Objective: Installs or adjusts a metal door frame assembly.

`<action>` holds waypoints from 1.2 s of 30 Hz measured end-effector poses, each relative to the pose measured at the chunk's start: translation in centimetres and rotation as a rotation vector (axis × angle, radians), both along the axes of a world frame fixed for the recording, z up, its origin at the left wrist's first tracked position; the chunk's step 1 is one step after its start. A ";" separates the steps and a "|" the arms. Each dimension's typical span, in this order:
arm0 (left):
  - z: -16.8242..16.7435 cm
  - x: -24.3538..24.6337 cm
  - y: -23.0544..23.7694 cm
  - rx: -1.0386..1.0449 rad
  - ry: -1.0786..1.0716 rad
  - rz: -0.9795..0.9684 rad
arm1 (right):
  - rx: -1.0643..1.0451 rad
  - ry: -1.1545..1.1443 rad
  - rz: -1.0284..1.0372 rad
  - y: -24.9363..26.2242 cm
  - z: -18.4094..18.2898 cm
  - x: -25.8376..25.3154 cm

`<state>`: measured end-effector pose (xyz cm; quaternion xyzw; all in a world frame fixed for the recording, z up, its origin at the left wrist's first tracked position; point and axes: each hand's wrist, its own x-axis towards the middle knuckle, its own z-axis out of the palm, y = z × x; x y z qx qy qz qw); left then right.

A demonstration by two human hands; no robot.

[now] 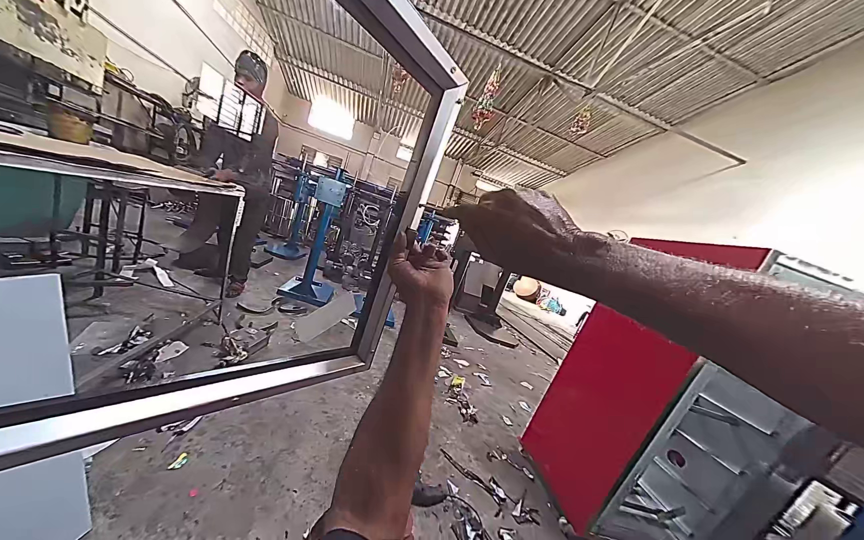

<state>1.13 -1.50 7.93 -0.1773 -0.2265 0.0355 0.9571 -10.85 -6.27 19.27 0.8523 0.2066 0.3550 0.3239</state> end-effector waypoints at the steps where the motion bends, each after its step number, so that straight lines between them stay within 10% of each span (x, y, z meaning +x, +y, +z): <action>1: 0.1 0.0 0.1 -0.001 0.008 -0.005 | 0.064 0.022 0.007 0.2 0.2 0.0; 8: -0.4 0.5 -0.1 0.099 -0.026 0.100 | 0.764 0.353 0.126 -0.4 0.7 1.5; 12: -0.7 0.6 0.0 0.170 -0.016 0.040 | 0.568 0.277 0.259 -3.5 -0.6 2.3; 16: -1.9 -2.9 0.7 0.660 -0.114 0.198 | 0.656 0.196 0.334 -7.1 -1.3 1.8; 20: 2.3 -8.1 7.0 1.179 -0.212 1.506 | 0.796 0.175 0.452 -12.4 1.2 1.8; 22: 9.0 -9.6 11.4 1.394 -0.060 2.334 | 0.855 0.140 0.485 -14.1 2.1 2.0; 24: 16.7 -10.1 13.9 1.637 0.052 2.659 | 0.891 0.121 0.516 -14.9 3.1 2.1; 30: 26.8 -7.9 14.6 2.483 -0.152 2.176 | 0.890 0.109 0.609 -14.8 3.9 2.0; 36: 25.6 -7.2 12.7 2.480 0.065 2.293 | 0.809 0.084 0.564 -14.4 4.8 1.4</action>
